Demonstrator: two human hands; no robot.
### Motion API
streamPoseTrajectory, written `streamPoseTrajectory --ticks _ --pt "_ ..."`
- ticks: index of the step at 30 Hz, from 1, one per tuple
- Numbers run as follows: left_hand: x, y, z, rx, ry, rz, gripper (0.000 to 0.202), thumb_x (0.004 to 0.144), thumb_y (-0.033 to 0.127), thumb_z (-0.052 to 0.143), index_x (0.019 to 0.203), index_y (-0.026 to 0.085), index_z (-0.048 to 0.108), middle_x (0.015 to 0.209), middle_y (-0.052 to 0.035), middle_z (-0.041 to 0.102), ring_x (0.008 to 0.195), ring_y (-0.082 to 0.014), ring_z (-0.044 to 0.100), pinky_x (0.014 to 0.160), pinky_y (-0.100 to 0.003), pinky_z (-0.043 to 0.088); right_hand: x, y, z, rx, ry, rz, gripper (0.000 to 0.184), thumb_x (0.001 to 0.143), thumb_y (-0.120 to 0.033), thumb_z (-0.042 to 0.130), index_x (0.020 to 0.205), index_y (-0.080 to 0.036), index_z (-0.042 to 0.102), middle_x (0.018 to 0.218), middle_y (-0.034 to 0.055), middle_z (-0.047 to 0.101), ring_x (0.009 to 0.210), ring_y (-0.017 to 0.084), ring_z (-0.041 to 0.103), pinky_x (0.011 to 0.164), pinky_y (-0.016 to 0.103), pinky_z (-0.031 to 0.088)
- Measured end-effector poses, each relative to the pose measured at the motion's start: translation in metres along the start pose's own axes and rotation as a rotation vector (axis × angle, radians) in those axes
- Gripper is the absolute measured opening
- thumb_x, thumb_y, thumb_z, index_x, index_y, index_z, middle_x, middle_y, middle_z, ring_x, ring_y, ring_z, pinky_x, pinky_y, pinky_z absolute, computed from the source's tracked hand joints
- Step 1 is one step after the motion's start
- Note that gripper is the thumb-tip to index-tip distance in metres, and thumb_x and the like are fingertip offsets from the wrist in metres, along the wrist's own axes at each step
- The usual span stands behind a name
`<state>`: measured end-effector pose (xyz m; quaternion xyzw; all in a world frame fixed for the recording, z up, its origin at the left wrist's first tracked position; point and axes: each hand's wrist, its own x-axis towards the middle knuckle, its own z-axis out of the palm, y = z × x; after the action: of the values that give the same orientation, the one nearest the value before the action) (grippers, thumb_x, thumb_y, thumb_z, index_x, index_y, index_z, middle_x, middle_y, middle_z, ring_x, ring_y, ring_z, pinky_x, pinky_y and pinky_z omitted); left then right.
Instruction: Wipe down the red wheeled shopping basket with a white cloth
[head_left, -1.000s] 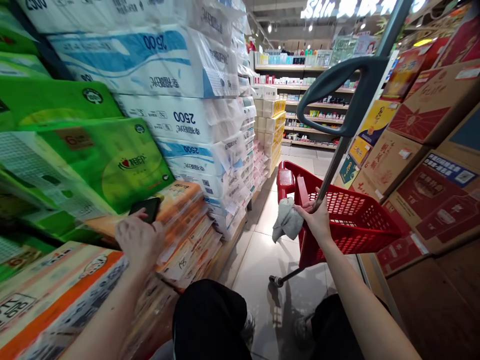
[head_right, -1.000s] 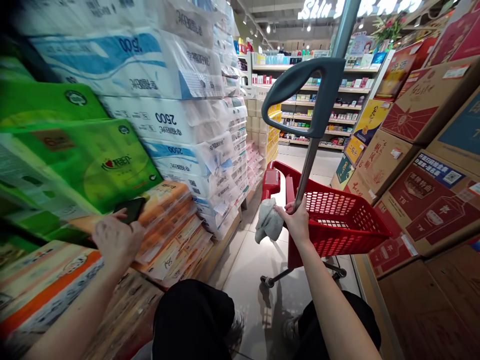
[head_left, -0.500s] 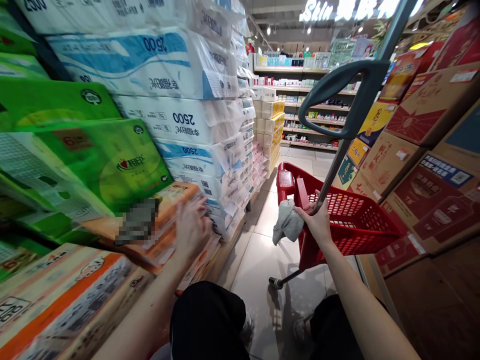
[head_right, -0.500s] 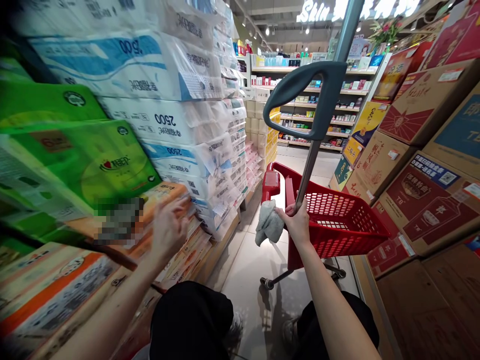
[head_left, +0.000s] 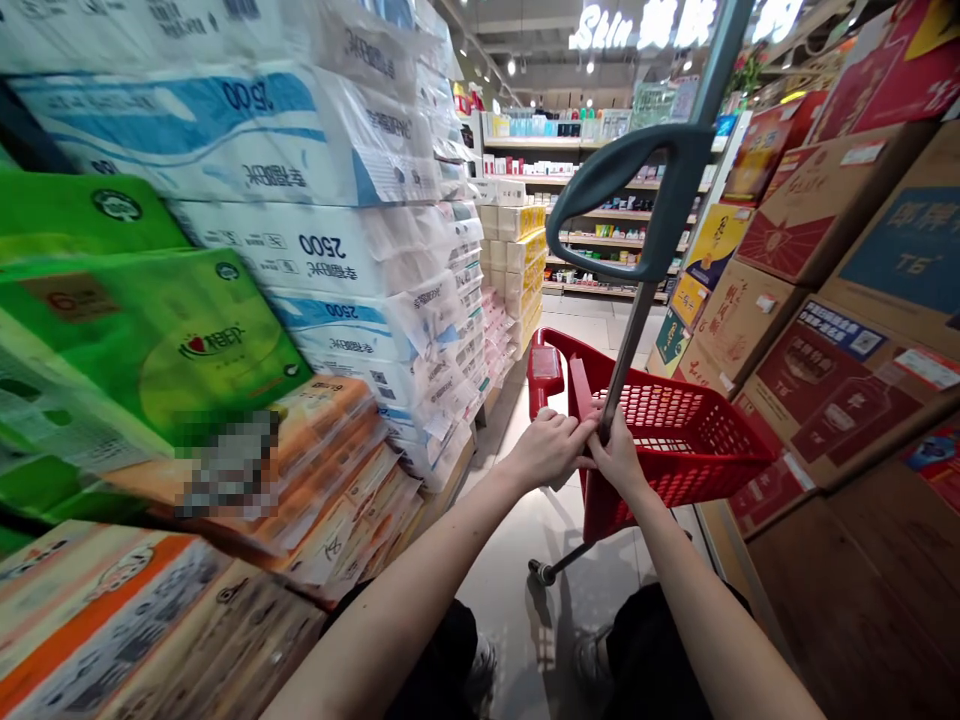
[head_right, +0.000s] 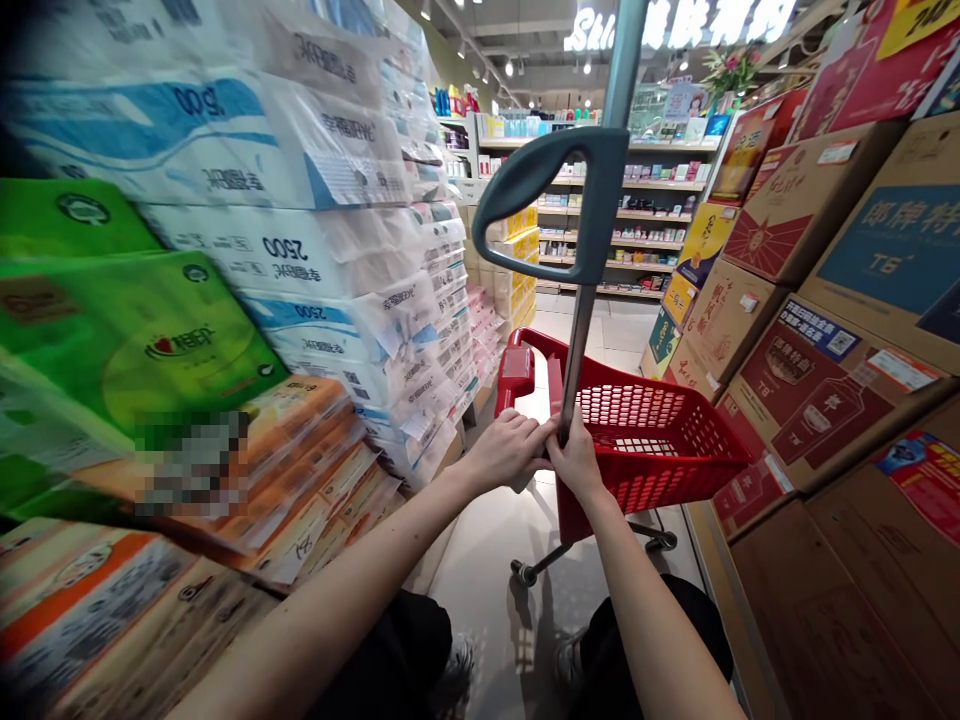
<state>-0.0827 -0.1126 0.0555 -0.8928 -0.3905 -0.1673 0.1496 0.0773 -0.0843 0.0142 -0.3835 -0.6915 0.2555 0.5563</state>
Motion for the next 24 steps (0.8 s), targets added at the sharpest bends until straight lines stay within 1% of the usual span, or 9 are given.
streamPoseTrajectory --ticks 3,6,8,11,13,15,17,20,24 --pt "-0.005 -0.015 -0.002 -0.007 0.017 0.052 0.046 0.097 0.052 0.043 0.127 0.019 0.052 0.099 -0.0093 0.067 0.096 -0.0247 0.063 0.089 -0.040 0.043 0.000 0.000 -0.004 0.006 0.007 0.032 0.023 0.094 -0.040 0.044 0.100 -0.021 0.056 0.092 0.0060 0.069 0.084 0.020 0.065 0.083 0.036 0.051" --pt "-0.006 -0.030 -0.004 -0.013 0.065 0.038 0.035 0.100 0.045 0.039 0.107 0.019 0.062 0.101 -0.0089 0.068 0.101 -0.0229 0.061 0.097 -0.040 0.043 0.001 -0.003 -0.002 -0.021 0.028 0.067 0.033 0.099 -0.044 0.035 0.089 -0.022 0.058 0.084 0.0049 0.070 0.079 0.020 0.066 0.082 0.033 0.049" --pt "-0.001 -0.037 -0.003 0.007 0.069 0.037 0.036 0.101 0.040 0.037 0.093 0.019 0.064 0.094 -0.0080 0.069 0.096 -0.0214 0.063 0.098 -0.039 0.042 0.004 -0.004 0.001 -0.104 0.022 0.058 0.033 0.098 -0.046 0.038 0.088 -0.021 0.057 0.080 0.0048 0.070 0.075 0.020 0.065 0.076 0.031 0.047" --pt "0.013 -0.040 -0.002 0.062 -0.002 0.003 0.043 0.101 0.033 0.033 0.075 0.018 0.065 0.075 -0.0072 0.069 0.077 -0.0203 0.064 0.086 -0.038 0.046 0.010 -0.002 0.007 -0.241 0.045 0.071 0.032 0.096 -0.051 0.042 0.087 -0.022 0.054 0.071 0.0029 0.065 0.065 0.020 0.061 0.064 0.028 0.042" --pt "0.024 -0.036 -0.002 0.100 -0.079 -0.041 0.047 0.099 0.031 0.033 0.067 0.017 0.064 0.068 -0.0088 0.068 0.066 -0.0206 0.063 0.075 -0.037 0.046 0.014 0.002 0.010 -0.277 0.089 0.108 0.037 0.094 -0.054 0.043 0.076 -0.023 0.051 0.064 0.0011 0.061 0.059 0.018 0.057 0.058 0.027 0.039" --pt "0.031 -0.032 -0.003 0.110 -0.140 -0.056 0.048 0.097 0.031 0.035 0.063 0.017 0.064 0.067 -0.0101 0.069 0.060 -0.0205 0.062 0.068 -0.036 0.044 0.017 0.007 0.011 -0.284 0.125 0.144 0.042 0.092 -0.056 0.044 0.064 -0.024 0.045 0.059 0.0000 0.056 0.055 0.016 0.053 0.055 0.026 0.036" --pt "0.035 -0.030 -0.005 0.084 -0.155 -0.022 0.048 0.097 0.032 0.035 0.062 0.017 0.064 0.068 -0.0096 0.070 0.060 -0.0195 0.063 0.065 -0.033 0.042 0.018 0.012 0.010 -0.294 0.146 0.151 0.045 0.091 -0.055 0.046 0.058 -0.024 0.040 0.055 -0.0008 0.052 0.053 0.015 0.049 0.054 0.025 0.035" --pt "0.036 -0.036 -0.006 0.016 -0.139 0.075 0.049 0.098 0.032 0.033 0.061 0.019 0.062 0.065 -0.0071 0.068 0.062 -0.0178 0.062 0.065 -0.032 0.041 0.016 0.015 0.003 -0.296 0.145 0.114 0.043 0.091 -0.051 0.045 0.059 -0.023 0.040 0.054 -0.0010 0.052 0.053 0.014 0.050 0.056 0.025 0.036" --pt "0.038 -0.054 -0.002 -0.118 -0.099 0.179 0.047 0.098 0.030 0.034 0.059 0.019 0.059 0.063 -0.0051 0.064 0.063 -0.0170 0.059 0.070 -0.032 0.043 0.014 0.016 -0.003 -0.272 0.137 0.085 0.041 0.092 -0.050 0.045 0.062 -0.022 0.044 0.058 -0.0002 0.055 0.056 0.015 0.053 0.059 0.025 0.038"
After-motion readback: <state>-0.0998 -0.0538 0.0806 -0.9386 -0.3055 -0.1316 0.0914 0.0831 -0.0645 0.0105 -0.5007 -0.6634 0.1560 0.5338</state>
